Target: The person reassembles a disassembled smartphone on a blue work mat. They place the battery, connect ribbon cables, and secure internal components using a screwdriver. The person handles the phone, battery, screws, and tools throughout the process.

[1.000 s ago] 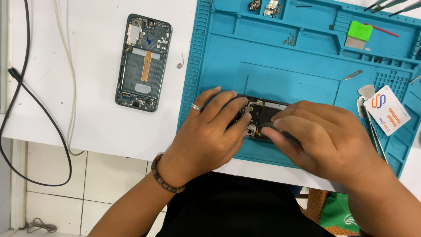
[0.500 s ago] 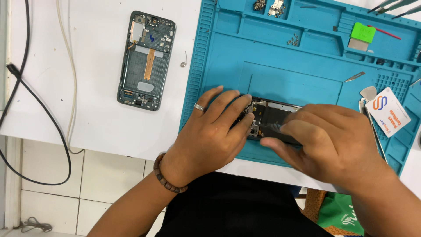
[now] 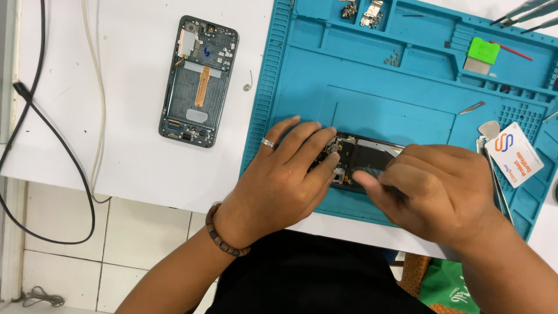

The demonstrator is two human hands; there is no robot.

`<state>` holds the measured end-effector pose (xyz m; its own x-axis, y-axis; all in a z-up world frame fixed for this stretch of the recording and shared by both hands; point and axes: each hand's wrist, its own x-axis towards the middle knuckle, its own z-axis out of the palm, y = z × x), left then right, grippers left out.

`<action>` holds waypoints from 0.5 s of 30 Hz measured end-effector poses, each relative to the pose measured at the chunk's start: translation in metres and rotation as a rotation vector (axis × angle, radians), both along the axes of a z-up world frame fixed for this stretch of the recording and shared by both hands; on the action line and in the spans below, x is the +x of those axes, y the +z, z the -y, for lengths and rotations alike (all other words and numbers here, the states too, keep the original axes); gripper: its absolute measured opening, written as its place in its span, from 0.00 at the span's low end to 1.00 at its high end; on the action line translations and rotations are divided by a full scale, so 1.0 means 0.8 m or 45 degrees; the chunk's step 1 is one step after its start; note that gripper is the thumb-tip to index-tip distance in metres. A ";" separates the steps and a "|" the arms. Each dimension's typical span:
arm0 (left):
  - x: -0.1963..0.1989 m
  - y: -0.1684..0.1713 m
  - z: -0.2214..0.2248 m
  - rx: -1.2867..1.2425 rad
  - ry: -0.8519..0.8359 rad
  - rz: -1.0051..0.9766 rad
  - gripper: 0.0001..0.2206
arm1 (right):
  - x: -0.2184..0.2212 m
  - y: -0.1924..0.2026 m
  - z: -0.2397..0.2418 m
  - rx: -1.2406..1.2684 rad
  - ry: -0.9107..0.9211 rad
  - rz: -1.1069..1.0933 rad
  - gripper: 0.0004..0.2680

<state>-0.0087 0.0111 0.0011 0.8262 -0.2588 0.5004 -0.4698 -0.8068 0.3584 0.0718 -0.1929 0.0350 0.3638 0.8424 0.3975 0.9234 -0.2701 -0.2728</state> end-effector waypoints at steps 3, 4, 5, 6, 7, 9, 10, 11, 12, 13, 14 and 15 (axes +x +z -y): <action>0.000 0.001 -0.001 0.012 -0.014 -0.008 0.05 | 0.002 0.008 -0.001 -0.066 0.046 0.010 0.16; 0.000 0.001 -0.002 0.013 -0.012 -0.007 0.05 | 0.001 0.009 -0.004 -0.064 0.049 0.011 0.16; 0.000 0.001 -0.001 -0.009 -0.017 -0.008 0.05 | 0.000 0.009 -0.007 -0.057 0.048 -0.104 0.10; 0.000 0.001 -0.001 -0.033 -0.025 -0.010 0.04 | -0.001 0.010 -0.009 -0.050 0.044 -0.220 0.06; 0.000 0.000 -0.001 -0.032 -0.026 -0.010 0.04 | -0.001 0.005 -0.006 -0.050 0.043 -0.220 0.06; 0.001 0.000 -0.001 -0.032 -0.033 -0.025 0.05 | -0.001 -0.006 0.001 0.035 -0.013 0.022 0.12; 0.001 0.000 -0.001 -0.031 -0.034 -0.022 0.05 | 0.000 0.000 -0.001 0.037 -0.014 0.025 0.12; 0.001 0.001 -0.001 -0.032 -0.031 -0.022 0.05 | 0.000 0.006 -0.004 -0.004 0.025 0.028 0.12; 0.000 0.002 -0.001 -0.033 -0.024 -0.024 0.05 | 0.000 0.012 -0.006 -0.044 0.067 0.029 0.13; 0.000 0.001 -0.001 -0.031 -0.022 -0.024 0.05 | 0.000 0.009 -0.008 -0.042 0.070 0.030 0.13; 0.000 0.000 -0.001 -0.033 -0.028 -0.022 0.05 | 0.000 0.006 -0.009 0.014 0.082 -0.090 0.10; 0.000 -0.001 -0.001 -0.035 -0.035 -0.021 0.06 | -0.001 0.002 -0.010 0.071 0.094 -0.208 0.09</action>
<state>-0.0084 0.0118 0.0000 0.8271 -0.2680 0.4940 -0.4856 -0.7834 0.3879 0.0711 -0.1853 0.0369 0.3652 0.8476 0.3850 0.8823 -0.1831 -0.4336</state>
